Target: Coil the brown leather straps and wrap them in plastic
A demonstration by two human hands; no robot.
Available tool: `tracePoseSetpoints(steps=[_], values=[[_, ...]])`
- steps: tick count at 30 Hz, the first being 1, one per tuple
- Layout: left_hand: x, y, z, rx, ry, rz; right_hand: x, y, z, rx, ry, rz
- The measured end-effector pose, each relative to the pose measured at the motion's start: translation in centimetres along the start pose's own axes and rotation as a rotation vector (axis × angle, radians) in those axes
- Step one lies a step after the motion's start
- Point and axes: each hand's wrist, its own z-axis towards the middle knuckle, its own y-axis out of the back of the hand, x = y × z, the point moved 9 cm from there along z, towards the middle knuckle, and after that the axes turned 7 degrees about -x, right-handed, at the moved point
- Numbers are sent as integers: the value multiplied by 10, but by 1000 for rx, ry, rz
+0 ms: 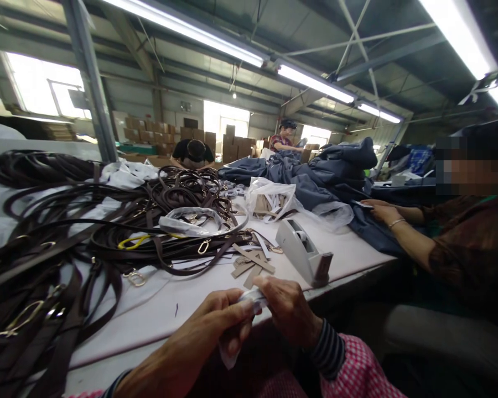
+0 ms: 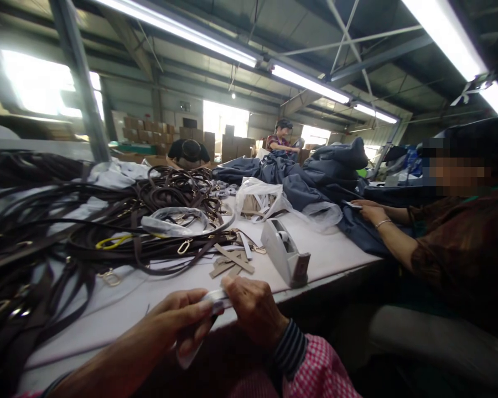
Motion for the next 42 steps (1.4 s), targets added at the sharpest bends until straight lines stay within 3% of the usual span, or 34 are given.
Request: tracePoseSetpoints(steps=[2, 4, 6, 9, 11, 14, 16, 19, 23, 26, 28, 30, 33, 35, 37, 40, 42], values=[[10, -4, -2, 30, 35, -90, -6, -1, -2, 91, 96, -60], [9, -9, -3, 40, 13, -189, -13, 0, -4, 100, 63, -25], [-1, -12, -2, 25, -51, -267, -21, -1, -5, 30, -100, 80], [-24, -14, 4, 9, -152, -361, -32, -16, -16, -89, -484, 333], [-37, -11, 9, -31, -218, -397, -25, -39, -27, -47, -686, 553], [-47, -3, 16, -167, -318, -362, 2, -65, -38, 112, -791, 841], [-51, 1, 18, -274, -416, -245, 16, -66, -43, 201, -789, 906], [-53, 0, 16, -372, -582, 129, 19, -50, -48, 259, -821, 898], [-34, -9, 4, -224, -838, 722, 15, -21, -50, 319, -917, 989], [-16, -12, -12, -98, -1033, 1035, 9, -3, -49, 389, -989, 1016], [-10, -5, -9, -93, -923, 1120, -4, 11, -45, 415, -1042, 923], [-7, 1, -2, -88, -706, 1141, -24, 26, -36, 406, -1043, 792], [-10, 1, 1, -67, -483, 1104, -51, 44, -10, 380, -913, 644], [-15, 3, 0, -74, -381, 913, -62, 50, 6, 337, -779, 524], [-14, 6, 2, -58, -241, 587, -62, 55, 18, 200, -638, 349], [-14, 0, 6, -1, -66, 141, -35, 52, 21, -53, -493, 270], [-26, -5, 11, 2, -47, -37, -14, 36, 15, -141, -486, 344]])
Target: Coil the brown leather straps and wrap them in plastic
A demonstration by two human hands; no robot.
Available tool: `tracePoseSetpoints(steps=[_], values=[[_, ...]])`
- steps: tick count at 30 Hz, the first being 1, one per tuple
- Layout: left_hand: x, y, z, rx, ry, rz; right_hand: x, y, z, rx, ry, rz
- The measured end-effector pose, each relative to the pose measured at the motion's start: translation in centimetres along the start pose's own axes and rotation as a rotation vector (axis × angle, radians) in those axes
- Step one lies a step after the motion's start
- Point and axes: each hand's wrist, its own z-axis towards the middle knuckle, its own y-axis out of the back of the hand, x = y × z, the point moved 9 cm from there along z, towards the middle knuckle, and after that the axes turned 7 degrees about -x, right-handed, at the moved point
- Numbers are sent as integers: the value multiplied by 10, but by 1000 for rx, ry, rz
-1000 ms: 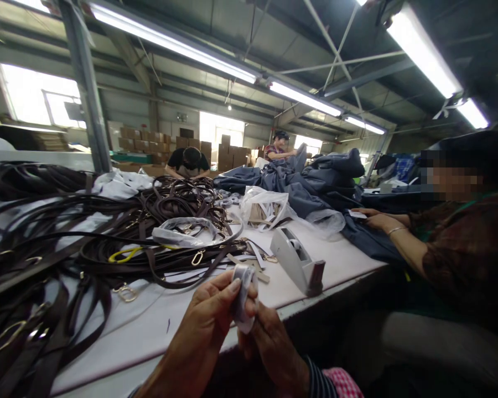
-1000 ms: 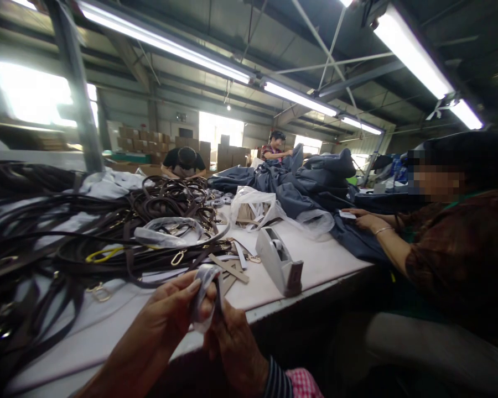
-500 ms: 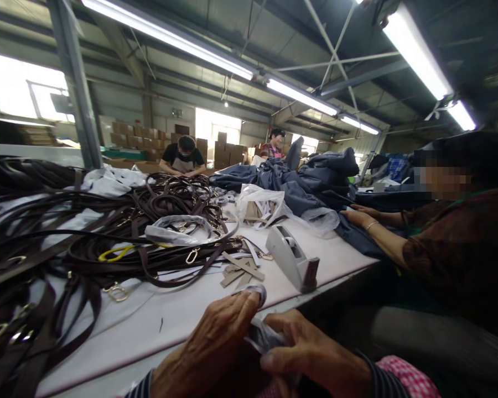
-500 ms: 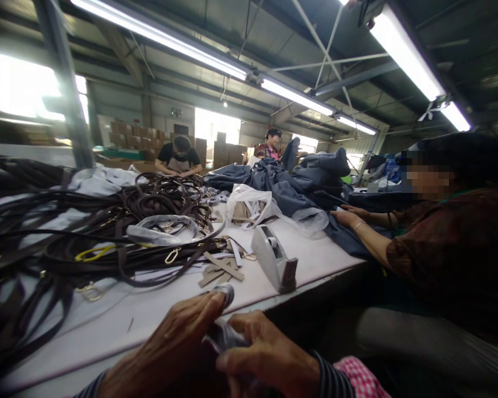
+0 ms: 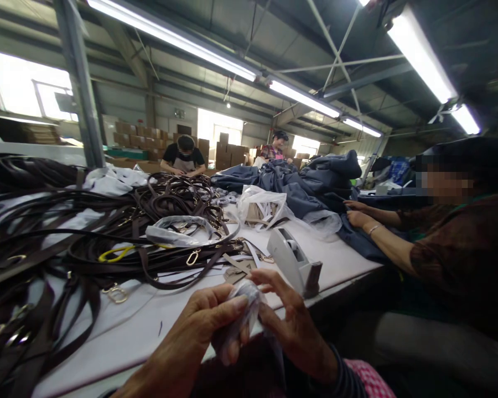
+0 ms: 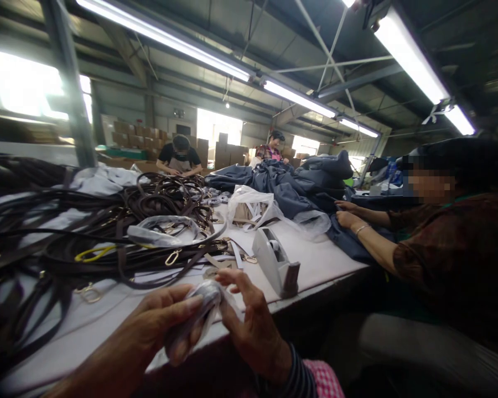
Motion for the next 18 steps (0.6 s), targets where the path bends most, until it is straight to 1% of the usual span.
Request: tracePoseSetpoints(steps=[1, 3, 5, 7, 9, 11, 13, 14, 15, 16, 18], values=[[-10, -3, 3, -10, -17, -70, 1, -10, -8, -25, -25, 46], [-35, -7, 7, -62, -102, -190, -3, -25, -21, -72, -126, 109], [-59, -9, 9, -131, -206, -269, -11, -38, -32, -55, -251, 164], [-74, -10, 11, -198, -299, -265, -15, -50, -40, 50, -331, 229], [-78, -12, 14, -242, -407, -127, -13, -58, -50, 179, -352, 332], [-73, -10, 13, -324, -555, 130, -12, -58, -61, 284, -389, 407], [-59, -7, 9, -388, -697, 443, -16, -50, -72, 345, -459, 451], [-49, -7, 7, -387, -747, 596, -18, -42, -76, 359, -503, 464], [-38, -8, 4, -351, -778, 732, -20, -32, -78, 365, -544, 473], [-26, -10, 2, -291, -785, 841, -22, -20, -76, 349, -582, 480], [-5, -11, -5, -151, -719, 974, -26, 7, -64, 285, -626, 439]])
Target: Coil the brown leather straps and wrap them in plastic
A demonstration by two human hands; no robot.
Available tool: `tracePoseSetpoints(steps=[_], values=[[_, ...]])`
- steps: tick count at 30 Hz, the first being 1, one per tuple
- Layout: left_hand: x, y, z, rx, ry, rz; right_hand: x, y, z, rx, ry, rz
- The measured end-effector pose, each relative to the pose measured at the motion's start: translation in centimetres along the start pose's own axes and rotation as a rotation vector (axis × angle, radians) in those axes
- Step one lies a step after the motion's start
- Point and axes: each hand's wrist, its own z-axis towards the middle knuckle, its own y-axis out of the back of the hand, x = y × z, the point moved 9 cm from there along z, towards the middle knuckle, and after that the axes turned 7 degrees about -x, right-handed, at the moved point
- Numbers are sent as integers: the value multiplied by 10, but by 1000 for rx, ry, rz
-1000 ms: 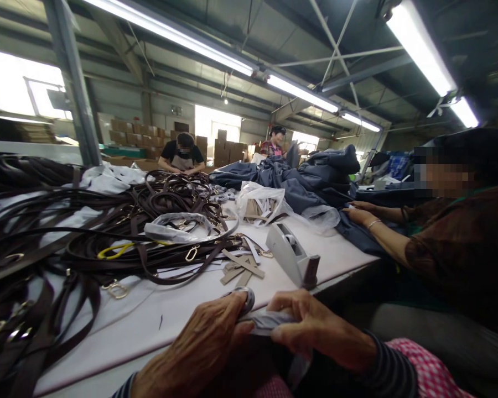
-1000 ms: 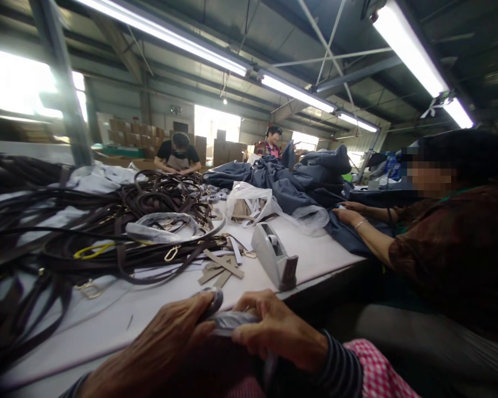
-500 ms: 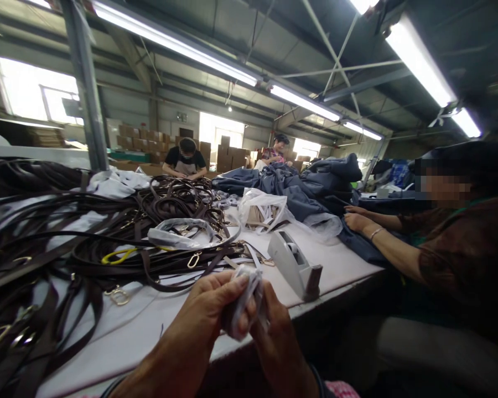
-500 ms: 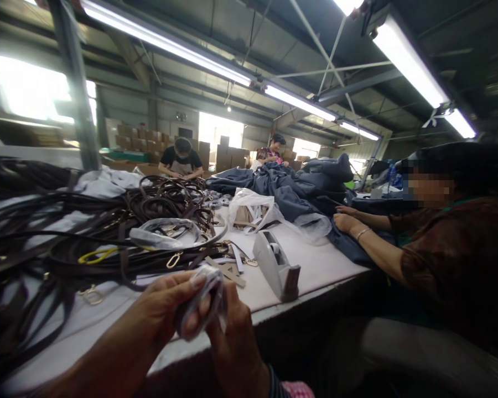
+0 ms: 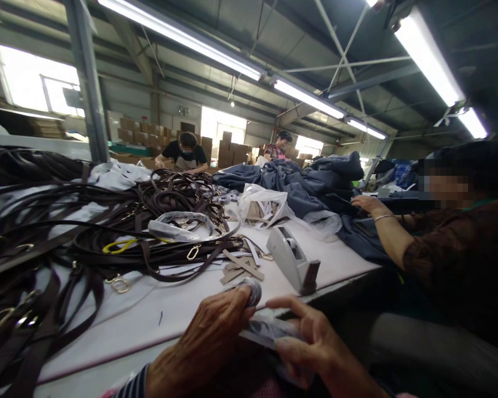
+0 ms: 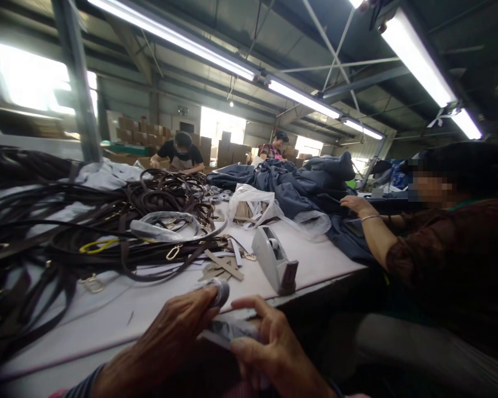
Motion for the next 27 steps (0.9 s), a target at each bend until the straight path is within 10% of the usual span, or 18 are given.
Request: tracePoseSetpoints(steps=[6, 13, 19, 27], values=[[11, -9, -22, 215, 387, -323, 38, 37, 43, -168, 241, -248], [23, -5, -12, -26, 810, -1135, -1, -13, 33, -457, 577, -372], [8, 40, 29, -331, 567, -1162, -52, -62, 40, -149, 351, -281], [4, 36, 12, -157, -148, 32, 13, -28, 23, 107, -56, 10]])
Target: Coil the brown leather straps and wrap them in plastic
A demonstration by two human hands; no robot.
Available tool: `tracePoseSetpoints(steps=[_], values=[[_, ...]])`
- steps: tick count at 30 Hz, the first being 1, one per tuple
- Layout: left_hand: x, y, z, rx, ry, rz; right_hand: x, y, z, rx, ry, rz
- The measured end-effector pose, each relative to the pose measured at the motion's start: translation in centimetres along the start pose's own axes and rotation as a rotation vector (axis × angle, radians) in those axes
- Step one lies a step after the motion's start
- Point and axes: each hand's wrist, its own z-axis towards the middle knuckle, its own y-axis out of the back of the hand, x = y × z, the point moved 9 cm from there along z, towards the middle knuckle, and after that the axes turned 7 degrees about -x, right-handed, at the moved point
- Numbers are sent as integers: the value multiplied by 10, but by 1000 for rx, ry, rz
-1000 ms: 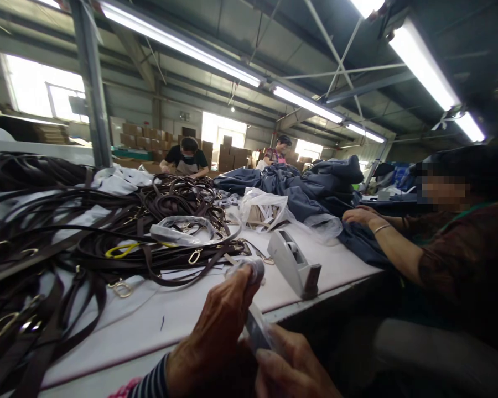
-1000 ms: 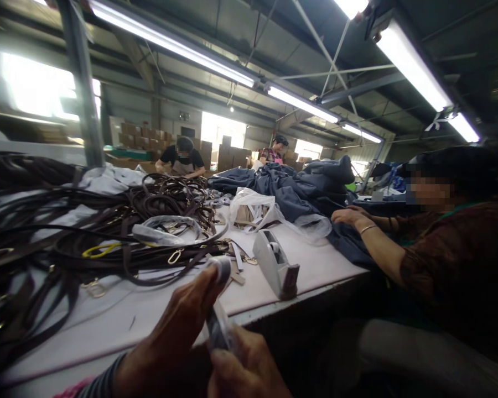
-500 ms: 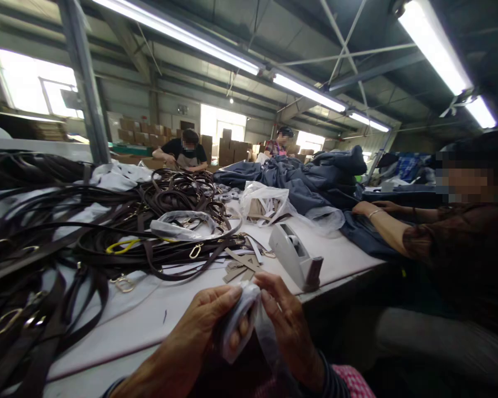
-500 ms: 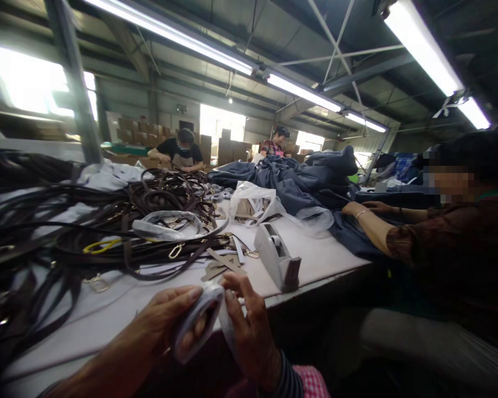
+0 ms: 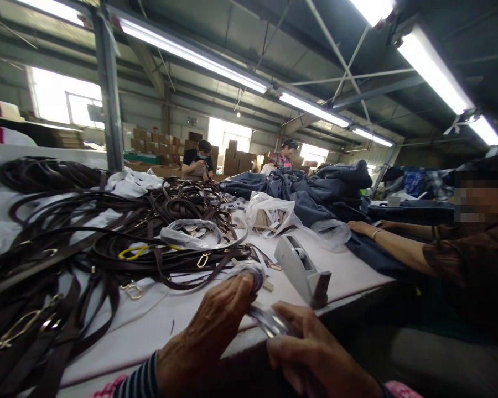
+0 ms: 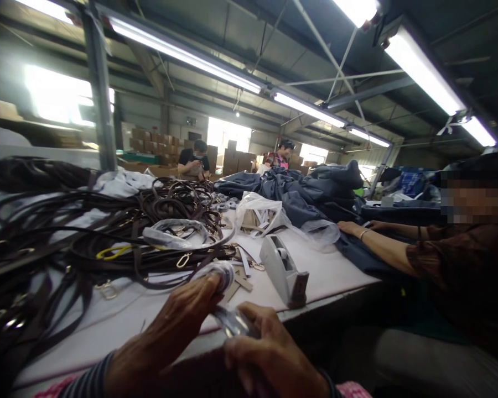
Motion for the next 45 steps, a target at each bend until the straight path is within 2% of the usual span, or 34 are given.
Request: tracePoseSetpoints(steps=[2, 6, 8, 9, 11, 13, 16, 18, 20, 22, 27, 31, 33, 36, 39, 42, 45], values=[[1, -5, -11, 109, -24, 62, 12, 14, 6, 12, -28, -10], [4, -8, -18, 292, 96, 178, 29, 23, 29, 142, -39, -169], [7, -6, -18, 373, 201, 167, 40, 27, 39, 141, 22, -331], [9, -3, -19, 398, 279, 123, 47, 29, 41, 111, 101, -433], [17, 4, -25, 408, 480, -46, 62, 29, 39, 15, 321, -643], [27, 12, -35, 352, 684, -294, 66, 24, 28, -104, 516, -779], [38, 10, -51, 289, 936, -743, 57, 11, 7, -298, 735, -838], [38, 4, -56, 277, 1016, -989, 48, -5, -3, -365, 888, -845], [38, 4, -51, 207, 1017, -1120, 35, -20, 1, -334, 921, -773], [38, 9, -43, 79, 983, -1177, 21, -29, 13, -306, 838, -623], [40, 23, -29, -174, 908, -1235, 11, -46, 31, -395, 749, -324], [62, 32, -34, -314, 957, -1216, 13, -65, 51, -231, 614, -91], [70, 33, -34, -285, 953, -1224, 16, -66, 58, -204, 601, -93], [67, 31, -28, -91, 862, -1227, 14, -61, 61, -229, 619, -187], [59, 34, -26, 108, 750, -1101, 8, -56, 56, -294, 688, -358], [57, 51, -28, 201, 584, -735, 6, -60, 49, -349, 794, -617], [62, 74, -30, 200, 444, -274, 11, -76, 49, -313, 908, -926]])
